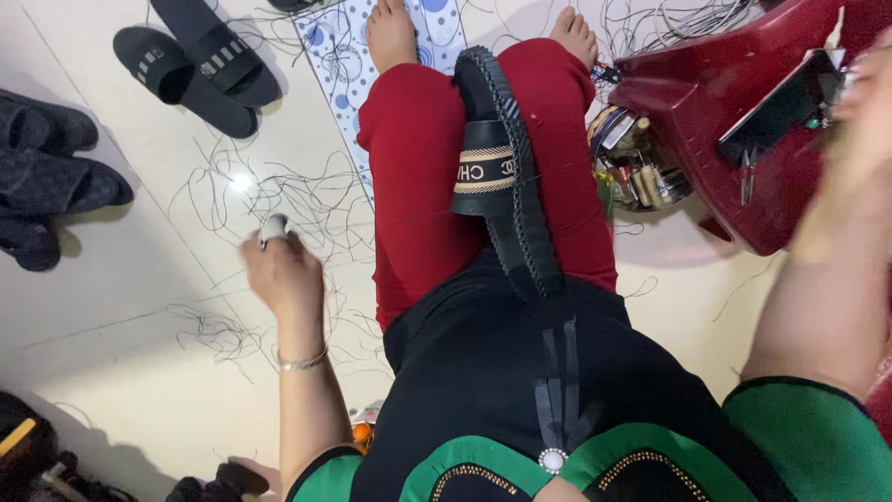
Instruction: The person sits on the floor and sews a black Chanel slide sandal resting on their lap. They use a needle and thread to stitch the strap, pulling the thread through the material repeatedly. The person occasionally adjusts the sandal's position to access different areas for stitching.
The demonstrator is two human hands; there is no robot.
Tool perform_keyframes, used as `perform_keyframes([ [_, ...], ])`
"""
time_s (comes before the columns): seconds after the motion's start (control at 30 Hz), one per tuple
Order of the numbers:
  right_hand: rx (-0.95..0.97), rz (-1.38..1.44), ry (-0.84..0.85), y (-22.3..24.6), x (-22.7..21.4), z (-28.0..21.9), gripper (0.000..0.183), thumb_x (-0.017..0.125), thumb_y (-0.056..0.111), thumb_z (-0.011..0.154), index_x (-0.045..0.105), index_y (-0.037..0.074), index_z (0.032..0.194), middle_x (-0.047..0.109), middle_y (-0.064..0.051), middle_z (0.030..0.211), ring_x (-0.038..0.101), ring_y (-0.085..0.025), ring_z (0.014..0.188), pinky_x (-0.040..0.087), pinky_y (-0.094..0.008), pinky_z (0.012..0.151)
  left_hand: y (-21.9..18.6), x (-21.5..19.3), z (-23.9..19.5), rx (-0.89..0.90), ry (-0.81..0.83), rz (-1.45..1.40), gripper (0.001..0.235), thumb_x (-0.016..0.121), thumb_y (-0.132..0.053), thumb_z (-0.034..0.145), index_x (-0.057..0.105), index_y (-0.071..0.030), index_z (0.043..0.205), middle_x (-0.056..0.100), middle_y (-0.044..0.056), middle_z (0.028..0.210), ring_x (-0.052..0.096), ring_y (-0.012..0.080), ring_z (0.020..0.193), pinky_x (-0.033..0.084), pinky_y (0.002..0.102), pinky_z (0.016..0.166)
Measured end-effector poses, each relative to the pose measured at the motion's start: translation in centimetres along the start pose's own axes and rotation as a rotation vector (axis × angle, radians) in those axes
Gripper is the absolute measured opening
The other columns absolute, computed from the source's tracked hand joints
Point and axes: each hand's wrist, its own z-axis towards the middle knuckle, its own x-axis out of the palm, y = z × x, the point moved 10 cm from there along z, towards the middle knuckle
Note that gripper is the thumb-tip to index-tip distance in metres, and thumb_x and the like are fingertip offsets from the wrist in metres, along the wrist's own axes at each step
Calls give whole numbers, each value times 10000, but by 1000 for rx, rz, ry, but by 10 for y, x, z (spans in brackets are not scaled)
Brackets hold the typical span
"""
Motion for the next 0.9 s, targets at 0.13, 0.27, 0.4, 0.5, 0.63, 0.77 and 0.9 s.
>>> perform_keyframes([
  [0.13, -114, 16, -17, 58, 14, -5, 53, 609, 145, 1128, 661, 156, 1134, 577, 2, 878, 489, -96, 685, 367, -263, 573, -96, -62, -37, 456, -101, -669, 264, 569, 30, 1030, 627, -1, 1285, 532, 196, 1434, 575, 330, 1162, 512, 424, 1018],
  [0.27, -638, -44, 466, 265, 149, -194, 437, 661, -179, 893, 675, -54, 1312, 639, -228, 1338, 626, -352, 1245, 474, -418, 1113, -198, -33, -76, 502, 646, -1017, 161, 549, -220, 1040, 617, -100, 1122, 646, 19, 1101, 602, 157, 1006, 449, 299, 969],
  [0.4, -404, 12, 790, 253, 192, -239, 321, 815, 163, 923, 771, 187, 1240, 727, 2, 720, 705, -148, 667, 550, -270, 654, -233, -23, -114, 706, 816, -966, 312, 760, -211, 911, 669, 41, 752, 619, 238, 578, 586, 391, 496, 478, 473, 530],
  [0.5, -594, 32, 803, 280, 189, -252, 26, 808, 148, 951, 811, 159, 975, 721, 2, 830, 685, -200, 735, 519, -296, 666, -231, -59, -109, 891, 766, -1568, 517, 797, -327, 898, 711, 62, 1228, 599, 87, 819, 547, 133, 639, 523, 304, 665],
  [0.63, -592, 266, 768, 313, 192, -256, 70, 768, 100, 957, 811, 56, 925, 712, -109, 932, 595, -173, 644, 478, -289, 586, -191, -54, -67, 844, -16, -727, 649, 827, -517, 804, 713, -72, 1262, 616, 117, 1060, 653, 280, 866, 553, 388, 750],
  [0.77, -314, 574, 799, 307, 209, -253, 152, 661, 28, 990, 712, -78, 893, 717, -229, 965, 555, -104, 442, 447, -203, 397, -176, -34, -75, 809, -111, -267, 465, 835, -491, 850, 673, -114, 632, 542, 34, 789, 568, 242, 543, 466, 362, 490],
  [0.9, -22, 886, 869, 300, 232, -261, 209, 562, 125, 1057, 609, -49, 949, 704, -252, 997, 549, -86, 502, 428, -180, 400, -183, -30, -90, 837, 181, -516, 507, 828, -399, 870, 561, -93, 565, 512, 47, 700, 577, 278, 516, 464, 357, 471],
])
